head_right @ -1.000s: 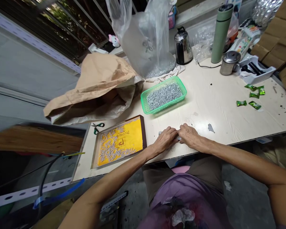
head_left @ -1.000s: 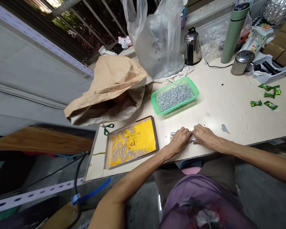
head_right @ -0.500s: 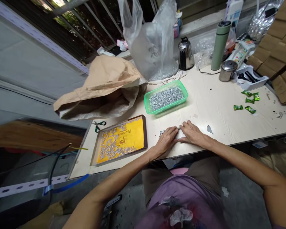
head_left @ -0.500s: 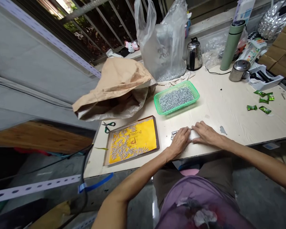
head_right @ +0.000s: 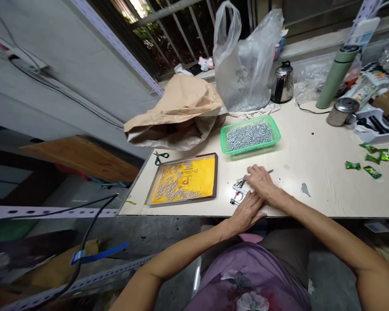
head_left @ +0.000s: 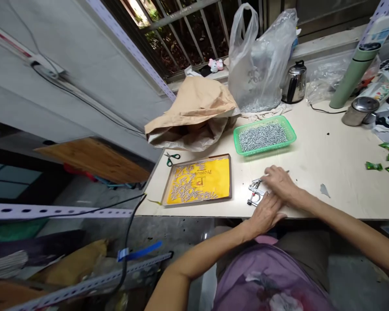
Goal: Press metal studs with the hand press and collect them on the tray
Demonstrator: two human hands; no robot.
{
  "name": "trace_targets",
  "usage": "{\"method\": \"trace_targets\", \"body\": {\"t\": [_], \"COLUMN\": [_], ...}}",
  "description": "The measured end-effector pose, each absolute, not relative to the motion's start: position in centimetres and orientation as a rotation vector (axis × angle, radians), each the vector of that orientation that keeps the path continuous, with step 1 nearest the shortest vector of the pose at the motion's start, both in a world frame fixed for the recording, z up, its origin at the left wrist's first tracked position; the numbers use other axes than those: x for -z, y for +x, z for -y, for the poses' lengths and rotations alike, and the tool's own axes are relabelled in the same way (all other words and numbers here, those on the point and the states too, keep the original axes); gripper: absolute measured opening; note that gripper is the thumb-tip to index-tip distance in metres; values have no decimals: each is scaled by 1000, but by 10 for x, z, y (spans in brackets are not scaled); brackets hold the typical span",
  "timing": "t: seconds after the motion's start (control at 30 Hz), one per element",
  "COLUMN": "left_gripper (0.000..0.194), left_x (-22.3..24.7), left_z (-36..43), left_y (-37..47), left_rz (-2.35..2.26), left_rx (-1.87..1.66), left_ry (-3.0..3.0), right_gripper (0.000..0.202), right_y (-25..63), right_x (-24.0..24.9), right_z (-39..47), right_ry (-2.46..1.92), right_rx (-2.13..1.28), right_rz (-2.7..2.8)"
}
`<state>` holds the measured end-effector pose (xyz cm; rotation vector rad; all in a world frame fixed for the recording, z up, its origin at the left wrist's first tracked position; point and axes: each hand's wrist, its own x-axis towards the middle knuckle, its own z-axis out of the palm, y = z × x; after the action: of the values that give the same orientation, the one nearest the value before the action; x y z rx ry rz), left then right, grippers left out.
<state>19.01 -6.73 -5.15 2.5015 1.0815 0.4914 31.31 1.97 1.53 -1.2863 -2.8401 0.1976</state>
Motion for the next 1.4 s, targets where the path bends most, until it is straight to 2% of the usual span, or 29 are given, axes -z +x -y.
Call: {"method": "trace_targets", "body": {"t": [0.13, 0.23, 0.37, 0.47, 0.53, 0.6, 0.7, 0.83, 1.13, 1.3, 1.4], "left_gripper": [42, 35, 23, 23, 26, 22, 22, 24, 23, 24, 21], "left_x": [52, 51, 42, 28, 17, 8, 3, 8, 6, -10, -19], "left_z": [73, 82, 82, 58, 36, 15, -6, -23, -33, -22, -14], "left_y": [192, 180, 130, 65, 19, -19, -51, -63, -74, -68, -48], "left_rz": [-1082, -1121, -1350, -1599, -2026, -2450, -2674, -2656, -2546, -2522, -2405], "left_rx": [-437, -544, -668, -747, -757, -599, -315, -91, 58, 27, -275], "left_ry": [2441, 2442, 2426, 2365, 2208, 1958, 1748, 1701, 1653, 1732, 1690], "right_gripper": [16, 17, 18, 22, 22, 21, 27, 37, 40, 34, 31], "right_y": [271, 257, 257, 267, 278, 290, 308, 323, 350, 373, 383], "right_x": [-7, 6, 10, -5, -20, -34, -50, -53, -19, -9, 0], "right_z": [-7, -9, -19, -35, -55, -80, -115, -120, -31, 3, 18], "right_ry": [-767, -643, -526, -529, -599, -710, -900, -986, -1018, -1078, -1101], "right_rx": [-237, -157, -282, -327, -285, -203, -6, 79, -334, -561, -612], "right_rz": [3073, 3047, 2758, 2432, 2277, 2197, 2147, 2163, 2329, 2279, 2242]}}
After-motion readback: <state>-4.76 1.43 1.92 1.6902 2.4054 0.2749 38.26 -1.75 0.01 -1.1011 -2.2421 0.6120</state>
